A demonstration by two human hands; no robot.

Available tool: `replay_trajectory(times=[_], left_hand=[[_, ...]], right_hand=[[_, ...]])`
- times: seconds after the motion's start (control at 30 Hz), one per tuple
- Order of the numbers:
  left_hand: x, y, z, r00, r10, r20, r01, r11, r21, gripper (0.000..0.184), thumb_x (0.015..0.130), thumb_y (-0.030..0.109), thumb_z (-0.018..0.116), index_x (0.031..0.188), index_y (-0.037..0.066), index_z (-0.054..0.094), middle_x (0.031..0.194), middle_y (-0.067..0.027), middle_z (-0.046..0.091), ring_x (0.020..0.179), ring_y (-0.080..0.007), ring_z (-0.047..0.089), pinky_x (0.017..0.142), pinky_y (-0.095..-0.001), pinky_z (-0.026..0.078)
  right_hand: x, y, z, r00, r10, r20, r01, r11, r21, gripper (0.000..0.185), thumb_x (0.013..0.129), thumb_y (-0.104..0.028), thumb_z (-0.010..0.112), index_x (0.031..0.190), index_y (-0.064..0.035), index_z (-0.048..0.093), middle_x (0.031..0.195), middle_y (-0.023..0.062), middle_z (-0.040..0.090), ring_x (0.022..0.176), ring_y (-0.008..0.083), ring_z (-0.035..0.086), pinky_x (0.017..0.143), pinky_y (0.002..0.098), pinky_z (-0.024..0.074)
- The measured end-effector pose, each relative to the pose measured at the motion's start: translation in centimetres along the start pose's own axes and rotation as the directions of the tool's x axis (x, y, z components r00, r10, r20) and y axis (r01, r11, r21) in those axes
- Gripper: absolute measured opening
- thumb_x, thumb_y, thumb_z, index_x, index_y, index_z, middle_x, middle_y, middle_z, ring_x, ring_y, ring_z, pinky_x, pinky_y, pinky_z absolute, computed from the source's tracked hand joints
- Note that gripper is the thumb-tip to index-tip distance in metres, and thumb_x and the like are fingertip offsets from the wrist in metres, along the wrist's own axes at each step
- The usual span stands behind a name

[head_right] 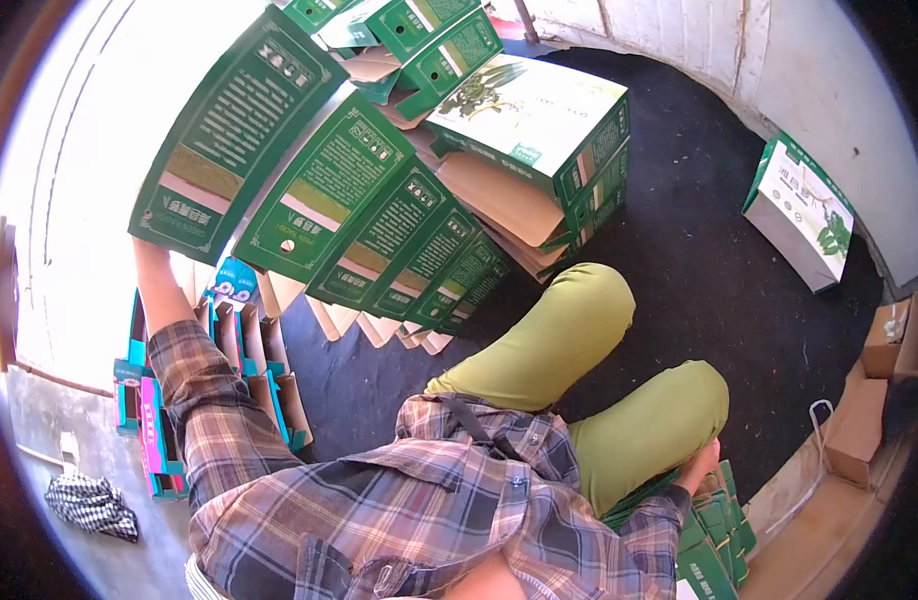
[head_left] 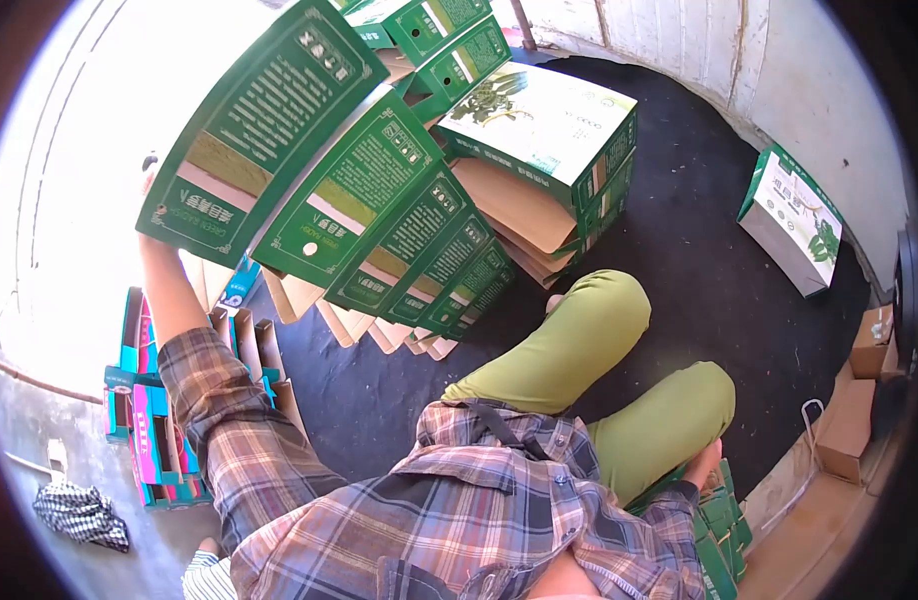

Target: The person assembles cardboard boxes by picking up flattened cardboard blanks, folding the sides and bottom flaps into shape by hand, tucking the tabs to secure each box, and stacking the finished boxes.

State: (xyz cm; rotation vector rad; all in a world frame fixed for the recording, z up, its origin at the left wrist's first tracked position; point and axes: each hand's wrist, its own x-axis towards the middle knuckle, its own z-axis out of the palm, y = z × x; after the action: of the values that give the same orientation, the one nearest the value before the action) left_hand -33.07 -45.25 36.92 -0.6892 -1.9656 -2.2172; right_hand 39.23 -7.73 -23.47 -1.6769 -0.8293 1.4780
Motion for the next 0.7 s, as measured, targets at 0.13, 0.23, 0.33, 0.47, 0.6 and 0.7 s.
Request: replay_trajectory(times=[0.13, 0.23, 0.33, 0.47, 0.6, 0.7], left_hand=[[3.7, -1.7, -5.4, 1.000, -0.020, 0.013, 0.019, 0.996, 0.083, 0.026, 0.089, 0.026, 0.053, 0.103, 0.005, 0.056, 0.096, -0.0100, 0.063, 0.086, -0.0230, 0.061, 0.074, -0.0367, 0.051], [8.4, -2.4, -12.6, 0.998, -0.052, 0.024, 0.048, 0.988, 0.149, 0.027, 0.088, 0.027, 0.055, 0.103, 0.006, 0.056, 0.096, -0.0097, 0.063, 0.086, -0.0233, 0.061, 0.074, -0.0376, 0.051], [9.7, -2.6, -14.6, 0.998, -0.064, 0.029, 0.057, 0.980, 0.191, 0.027, 0.087, 0.028, 0.055, 0.103, 0.006, 0.056, 0.096, -0.0094, 0.062, 0.087, -0.0235, 0.061, 0.074, -0.0383, 0.050], [6.0, -1.3, -9.8, 0.977, -0.187, -0.102, 0.196, 0.977, 0.086, 0.028, 0.093, 0.019, 0.045, 0.111, 0.001, 0.055, 0.100, -0.0102, 0.060, 0.088, -0.0182, 0.058, 0.077, -0.0308, 0.049], [2.9, 2.4, -6.7, 0.928, -0.127, -0.350, 0.253, 0.905, 0.343, 0.028, 0.094, 0.019, 0.045, 0.112, 0.000, 0.055, 0.104, -0.0111, 0.059, 0.090, -0.0182, 0.058, 0.077, -0.0308, 0.049], [-0.7, 4.9, -1.7, 0.867, -0.021, -0.497, 0.315, 0.797, 0.516, 0.028, 0.094, 0.018, 0.044, 0.112, -0.001, 0.056, 0.107, -0.0118, 0.059, 0.092, -0.0181, 0.059, 0.078, -0.0308, 0.049]], right_hand=[[-1.8, -0.5, 0.4, 0.999, 0.021, -0.024, -0.024, 0.994, -0.103, 0.026, 0.084, -0.017, 0.063, 0.105, -0.0030, 0.062, 0.094, 0.0079, 0.066, 0.082, 0.0175, 0.063, 0.068, 0.0293, 0.0513], [-1.3, 1.3, -1.1, 0.998, 0.049, 0.040, -0.051, 0.997, 0.051, 0.027, 0.084, -0.020, 0.063, 0.106, -0.0052, 0.062, 0.090, 0.0050, 0.066, 0.076, 0.0153, 0.063, 0.061, 0.0262, 0.0501], [-3.6, -0.5, -1.1, 0.986, 0.081, 0.142, -0.092, 0.993, 0.071, 0.026, 0.085, -0.020, 0.062, 0.106, -0.0057, 0.062, 0.088, 0.0027, 0.065, 0.069, 0.0129, 0.061, 0.056, 0.0236, 0.0492], [-6.1, -2.7, 0.4, 0.977, 0.190, -0.097, -0.186, 0.981, 0.050, 0.025, 0.086, -0.019, 0.061, 0.108, -0.0064, 0.061, 0.086, 0.0020, 0.065, 0.068, 0.0115, 0.061, 0.054, 0.0232, 0.0498], [-5.5, -2.7, 1.0, 0.991, 0.130, 0.003, -0.129, 0.978, 0.165, 0.027, 0.087, -0.018, 0.060, 0.111, -0.0059, 0.060, 0.088, 0.0025, 0.065, 0.069, 0.0130, 0.063, 0.056, 0.0246, 0.0516], [-5.1, -3.0, 1.3, 0.996, 0.089, 0.009, -0.089, 0.978, 0.189, 0.026, 0.087, -0.017, 0.059, 0.111, -0.0051, 0.059, 0.089, 0.0030, 0.065, 0.069, 0.0131, 0.063, 0.056, 0.0246, 0.0515]])
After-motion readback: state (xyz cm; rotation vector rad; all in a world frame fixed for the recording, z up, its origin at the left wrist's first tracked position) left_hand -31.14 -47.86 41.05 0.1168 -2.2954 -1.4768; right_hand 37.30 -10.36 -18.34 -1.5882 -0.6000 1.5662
